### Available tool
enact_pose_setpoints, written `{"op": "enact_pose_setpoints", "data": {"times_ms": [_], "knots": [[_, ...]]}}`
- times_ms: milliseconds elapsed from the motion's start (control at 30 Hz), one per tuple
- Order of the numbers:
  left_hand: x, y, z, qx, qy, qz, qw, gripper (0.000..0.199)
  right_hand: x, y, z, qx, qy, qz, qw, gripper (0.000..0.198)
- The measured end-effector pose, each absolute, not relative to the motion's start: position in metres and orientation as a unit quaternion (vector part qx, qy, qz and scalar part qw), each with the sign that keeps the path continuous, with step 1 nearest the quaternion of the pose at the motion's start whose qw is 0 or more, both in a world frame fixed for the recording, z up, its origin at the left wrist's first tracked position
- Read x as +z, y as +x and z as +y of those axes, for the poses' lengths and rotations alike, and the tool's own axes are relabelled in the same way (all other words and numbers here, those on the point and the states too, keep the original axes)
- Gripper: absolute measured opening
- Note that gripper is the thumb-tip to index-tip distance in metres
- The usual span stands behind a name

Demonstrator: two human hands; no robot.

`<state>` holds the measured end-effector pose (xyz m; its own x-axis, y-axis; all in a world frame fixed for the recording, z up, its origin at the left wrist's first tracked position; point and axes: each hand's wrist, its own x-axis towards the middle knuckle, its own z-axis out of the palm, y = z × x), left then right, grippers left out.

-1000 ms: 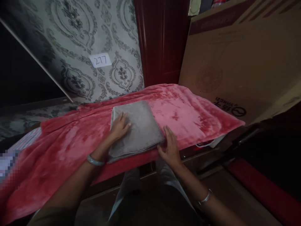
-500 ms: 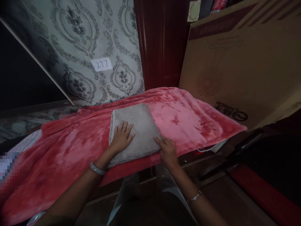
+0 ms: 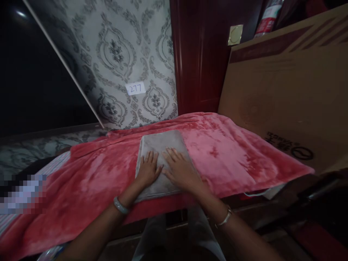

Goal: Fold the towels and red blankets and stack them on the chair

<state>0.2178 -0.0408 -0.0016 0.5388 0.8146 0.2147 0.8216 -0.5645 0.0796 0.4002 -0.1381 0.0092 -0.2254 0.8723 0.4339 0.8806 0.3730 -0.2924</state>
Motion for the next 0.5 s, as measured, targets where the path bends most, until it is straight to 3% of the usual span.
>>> {"op": "enact_pose_setpoints", "data": {"times_ms": [133,367,500], "knots": [[-0.005,0.192,-0.046,-0.086,-0.858,-0.506,-0.002,0.066,-0.014,0.372,-0.131,0.025,-0.549,-0.819,0.168,0.063],[0.021,0.215,-0.017,-0.148,-0.877,-0.453,-0.053,0.059,-0.022,0.373,-0.139,0.033,-0.517,-0.839,0.168,0.059],[0.026,0.261,0.016,-0.108,-0.898,-0.412,-0.115,0.062,-0.02,0.374,-0.137,0.044,-0.509,-0.843,0.169,0.058]]}}
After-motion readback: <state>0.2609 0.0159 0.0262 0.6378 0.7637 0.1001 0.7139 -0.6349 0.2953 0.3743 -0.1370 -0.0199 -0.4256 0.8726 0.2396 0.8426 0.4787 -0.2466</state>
